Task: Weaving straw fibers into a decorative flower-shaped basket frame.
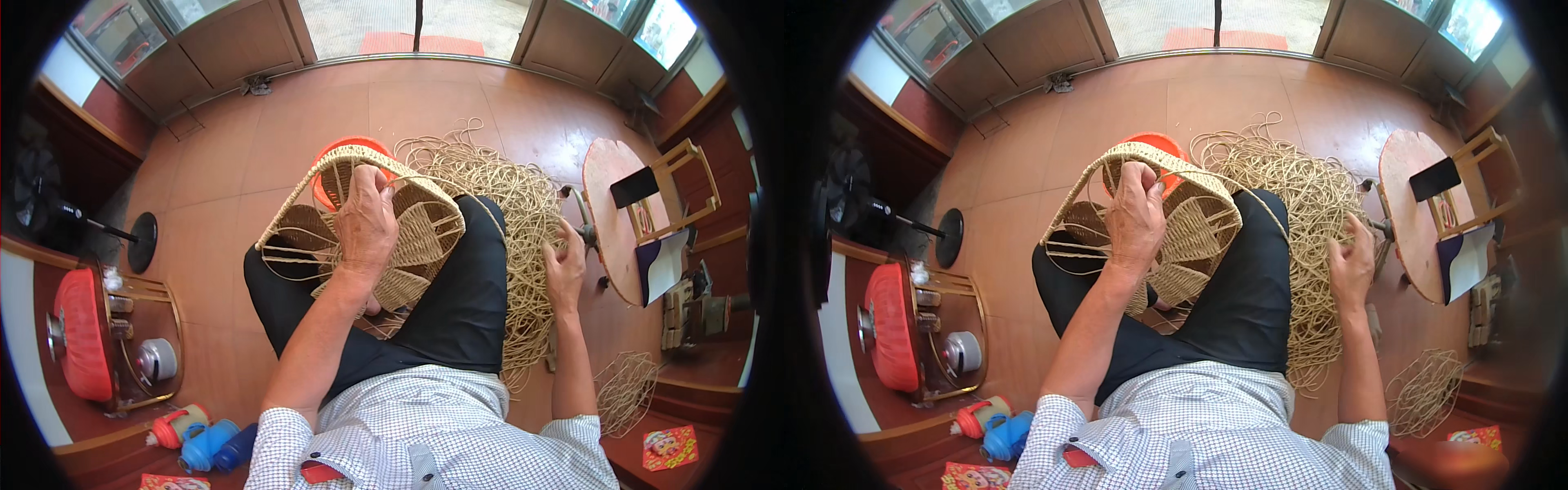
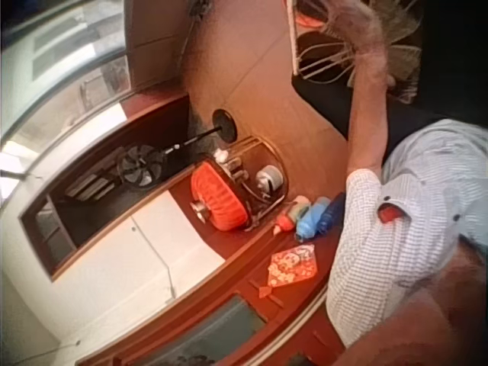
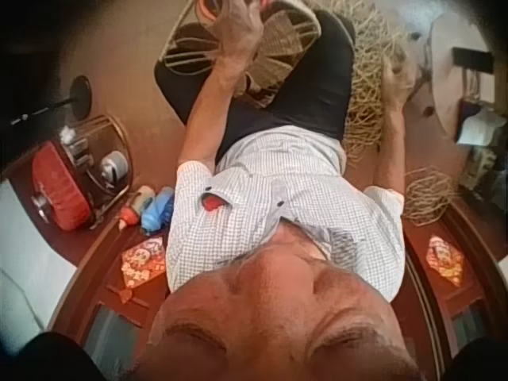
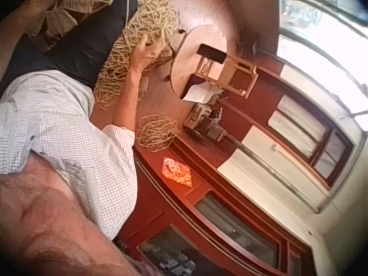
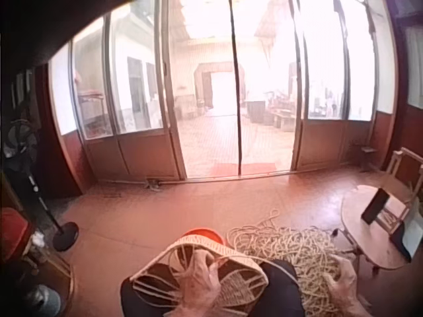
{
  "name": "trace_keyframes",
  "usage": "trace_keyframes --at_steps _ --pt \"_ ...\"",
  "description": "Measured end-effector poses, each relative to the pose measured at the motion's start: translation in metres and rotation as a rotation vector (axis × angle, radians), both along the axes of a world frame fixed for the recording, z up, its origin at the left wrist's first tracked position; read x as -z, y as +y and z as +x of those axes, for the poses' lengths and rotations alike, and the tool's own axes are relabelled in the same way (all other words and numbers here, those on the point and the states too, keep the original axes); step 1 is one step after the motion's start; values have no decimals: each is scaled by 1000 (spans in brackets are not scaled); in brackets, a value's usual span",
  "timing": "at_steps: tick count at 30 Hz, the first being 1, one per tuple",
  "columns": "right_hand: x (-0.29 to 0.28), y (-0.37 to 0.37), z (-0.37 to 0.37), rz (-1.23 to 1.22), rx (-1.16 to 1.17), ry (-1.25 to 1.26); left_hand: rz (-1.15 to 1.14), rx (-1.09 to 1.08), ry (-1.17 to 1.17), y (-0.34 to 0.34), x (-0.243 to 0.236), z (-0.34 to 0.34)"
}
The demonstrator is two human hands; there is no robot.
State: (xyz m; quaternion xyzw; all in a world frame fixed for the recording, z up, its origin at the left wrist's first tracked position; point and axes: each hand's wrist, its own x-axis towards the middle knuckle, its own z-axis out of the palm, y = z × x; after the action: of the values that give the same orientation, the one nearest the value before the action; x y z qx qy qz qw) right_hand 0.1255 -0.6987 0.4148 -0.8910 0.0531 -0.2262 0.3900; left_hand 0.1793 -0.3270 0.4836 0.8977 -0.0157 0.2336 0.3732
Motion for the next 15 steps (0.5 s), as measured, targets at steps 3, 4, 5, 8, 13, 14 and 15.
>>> trace_keyframes --at_steps 3,4,5,8,13,14,15 --pt "-41 88 11 1 -188 -74 22 -5 29 0 -2 0" --pt "-51 110 14 3 -270 -122 30 -23 78 -1 -3 1" --pt "-57 131 14 38 -316 -125 33 -17 55 -1 -3 2" --pt "-62 171 17 134 -405 -123 116 -58 119 -2 -5 7" --pt "-56 192 13 192 -447 -115 37 -14 67 -2 -2 9" --pt "-55 194 12 192 -445 -113 36 -12 72 -1 -2 8" --pt "-54 195 13 202 -437 -93 5 4 38 -1 -1 7"
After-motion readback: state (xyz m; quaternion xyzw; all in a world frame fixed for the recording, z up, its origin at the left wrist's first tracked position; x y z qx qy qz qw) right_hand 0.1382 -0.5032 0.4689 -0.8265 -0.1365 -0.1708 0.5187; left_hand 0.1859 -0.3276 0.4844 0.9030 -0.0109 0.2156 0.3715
